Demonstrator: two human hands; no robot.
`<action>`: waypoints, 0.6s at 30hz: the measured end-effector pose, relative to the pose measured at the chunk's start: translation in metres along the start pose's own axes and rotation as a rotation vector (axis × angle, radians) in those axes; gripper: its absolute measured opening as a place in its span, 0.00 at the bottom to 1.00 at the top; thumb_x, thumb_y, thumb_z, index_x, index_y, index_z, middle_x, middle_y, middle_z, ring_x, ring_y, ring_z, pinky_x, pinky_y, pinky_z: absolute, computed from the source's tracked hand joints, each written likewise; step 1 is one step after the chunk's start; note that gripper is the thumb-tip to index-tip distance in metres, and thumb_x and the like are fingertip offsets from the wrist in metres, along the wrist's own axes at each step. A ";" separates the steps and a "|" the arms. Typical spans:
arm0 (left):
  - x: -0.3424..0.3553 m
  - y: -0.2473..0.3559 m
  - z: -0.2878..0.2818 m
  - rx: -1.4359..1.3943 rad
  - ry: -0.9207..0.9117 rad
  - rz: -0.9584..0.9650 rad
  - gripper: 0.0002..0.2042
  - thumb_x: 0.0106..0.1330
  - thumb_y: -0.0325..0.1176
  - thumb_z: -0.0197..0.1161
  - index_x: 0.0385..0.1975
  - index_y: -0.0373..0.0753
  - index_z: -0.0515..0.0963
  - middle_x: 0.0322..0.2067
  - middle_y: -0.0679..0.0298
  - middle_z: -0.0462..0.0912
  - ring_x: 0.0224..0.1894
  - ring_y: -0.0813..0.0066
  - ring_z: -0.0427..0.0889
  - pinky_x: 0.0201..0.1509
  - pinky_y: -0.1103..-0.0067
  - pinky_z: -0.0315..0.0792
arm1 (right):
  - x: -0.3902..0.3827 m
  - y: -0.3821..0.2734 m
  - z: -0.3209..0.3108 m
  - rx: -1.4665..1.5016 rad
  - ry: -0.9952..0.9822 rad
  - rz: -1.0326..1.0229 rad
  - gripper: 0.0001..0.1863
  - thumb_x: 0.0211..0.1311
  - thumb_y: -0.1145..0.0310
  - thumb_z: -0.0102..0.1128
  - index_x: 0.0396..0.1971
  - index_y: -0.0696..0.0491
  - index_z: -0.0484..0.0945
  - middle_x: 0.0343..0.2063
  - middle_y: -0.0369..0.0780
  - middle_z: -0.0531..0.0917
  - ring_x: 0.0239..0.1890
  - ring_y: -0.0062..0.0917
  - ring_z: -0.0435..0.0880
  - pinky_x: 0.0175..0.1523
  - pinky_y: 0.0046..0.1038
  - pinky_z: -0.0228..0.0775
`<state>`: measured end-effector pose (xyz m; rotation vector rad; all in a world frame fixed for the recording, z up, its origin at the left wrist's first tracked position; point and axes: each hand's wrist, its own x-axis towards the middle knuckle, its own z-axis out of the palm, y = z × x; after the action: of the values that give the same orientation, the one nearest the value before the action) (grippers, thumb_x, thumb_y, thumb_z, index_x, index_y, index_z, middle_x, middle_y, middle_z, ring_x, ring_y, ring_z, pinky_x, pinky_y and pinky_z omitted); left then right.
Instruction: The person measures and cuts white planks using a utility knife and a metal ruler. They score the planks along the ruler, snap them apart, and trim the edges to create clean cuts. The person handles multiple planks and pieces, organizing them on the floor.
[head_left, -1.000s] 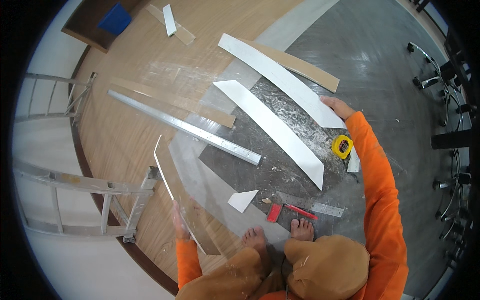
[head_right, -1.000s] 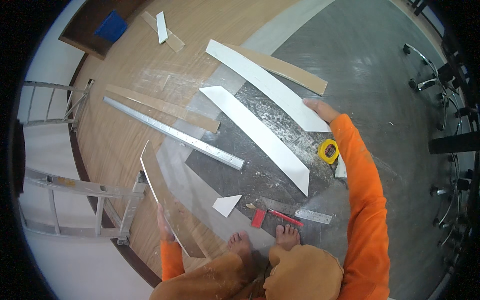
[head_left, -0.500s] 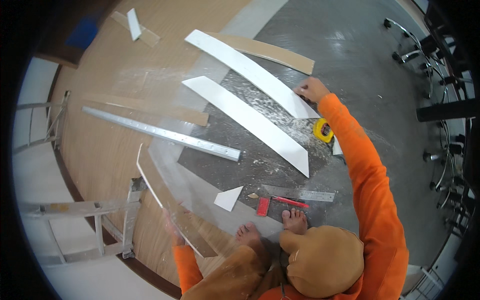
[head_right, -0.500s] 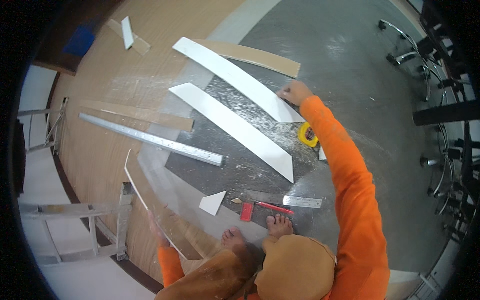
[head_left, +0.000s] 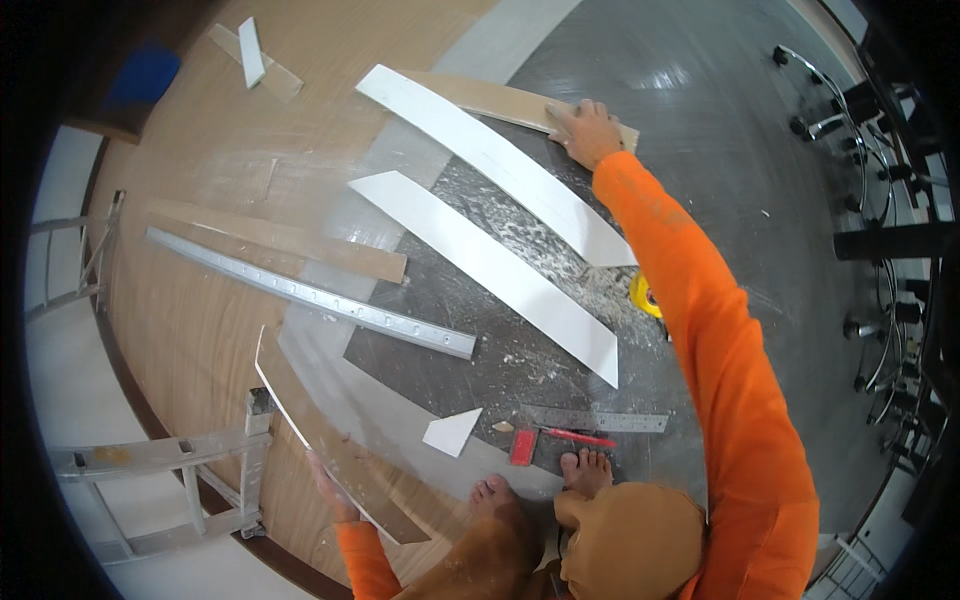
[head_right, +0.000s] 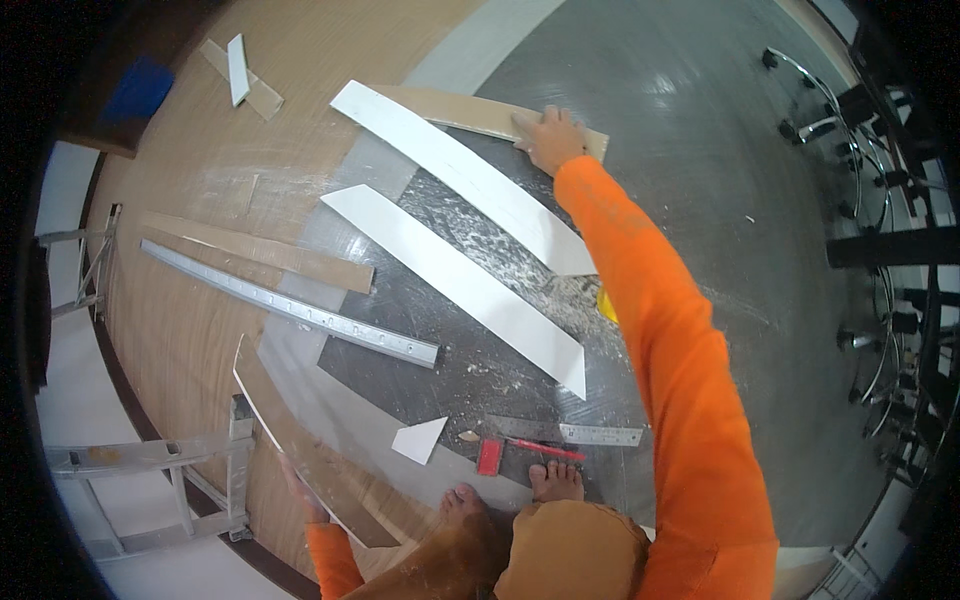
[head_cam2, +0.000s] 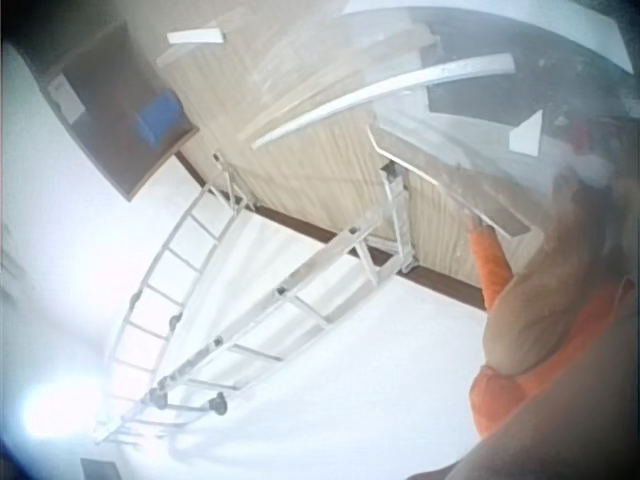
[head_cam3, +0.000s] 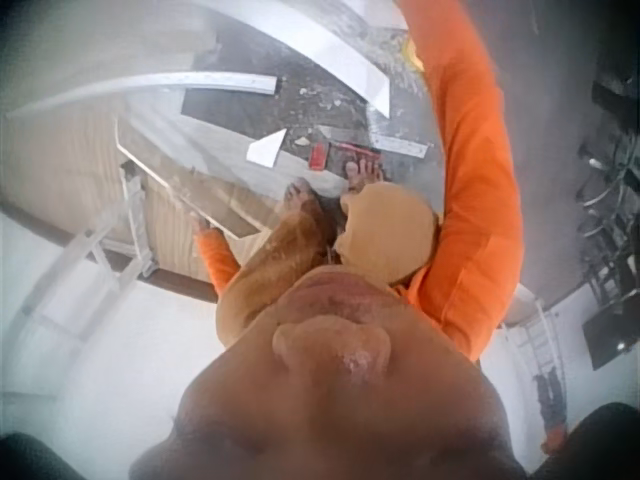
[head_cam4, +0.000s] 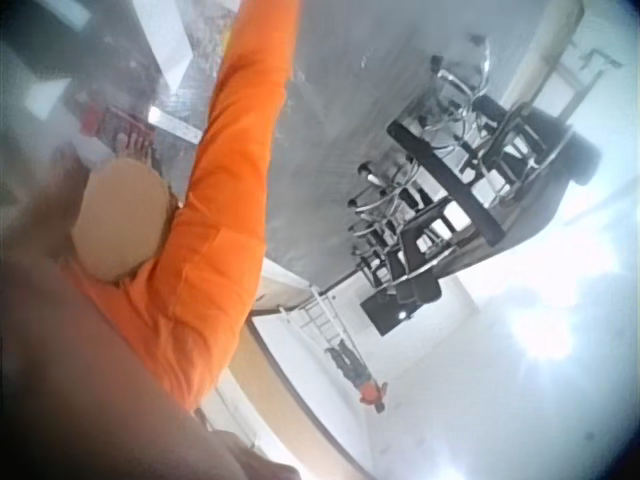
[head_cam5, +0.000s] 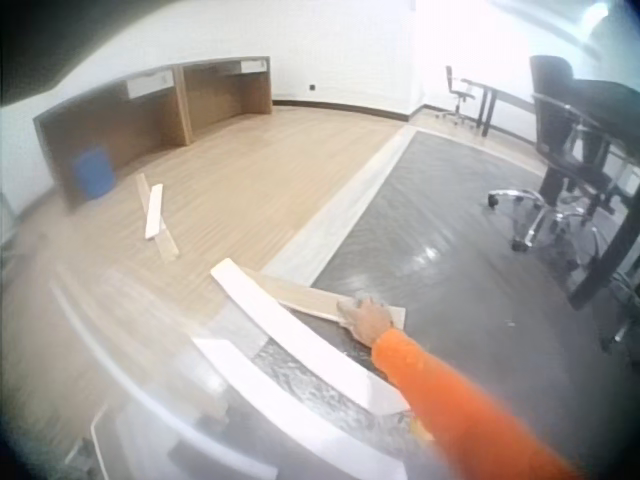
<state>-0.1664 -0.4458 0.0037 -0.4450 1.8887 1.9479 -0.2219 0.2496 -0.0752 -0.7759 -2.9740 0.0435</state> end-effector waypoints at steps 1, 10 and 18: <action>-0.002 0.009 0.005 0.026 0.031 0.029 0.32 0.82 0.61 0.43 0.64 0.37 0.74 0.49 0.56 0.84 0.39 0.67 0.85 0.42 0.70 0.82 | -0.001 -0.011 -0.009 -0.035 0.022 -0.025 0.27 0.74 0.44 0.60 0.71 0.30 0.75 0.57 0.49 0.78 0.63 0.47 0.74 0.67 0.56 0.67; 0.028 0.023 0.005 -0.354 -0.093 -0.081 0.29 0.82 0.60 0.45 0.61 0.39 0.74 0.50 0.56 0.82 0.35 0.62 0.84 0.38 0.69 0.80 | -0.004 0.059 -0.073 0.661 -0.269 -0.024 0.25 0.79 0.46 0.53 0.70 0.36 0.78 0.48 0.51 0.80 0.58 0.48 0.76 0.62 0.46 0.72; 0.028 0.018 0.016 -0.359 -0.017 -0.108 0.28 0.80 0.58 0.50 0.63 0.39 0.73 0.50 0.55 0.81 0.37 0.62 0.82 0.38 0.67 0.80 | -0.031 0.001 -0.079 -0.242 0.346 -0.360 0.27 0.70 0.45 0.63 0.66 0.35 0.79 0.51 0.46 0.77 0.55 0.41 0.76 0.54 0.46 0.72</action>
<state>-0.1992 -0.4287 0.0064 -0.6164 1.4708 2.2114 -0.1886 0.2365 0.0012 -0.2201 -2.7584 -0.4294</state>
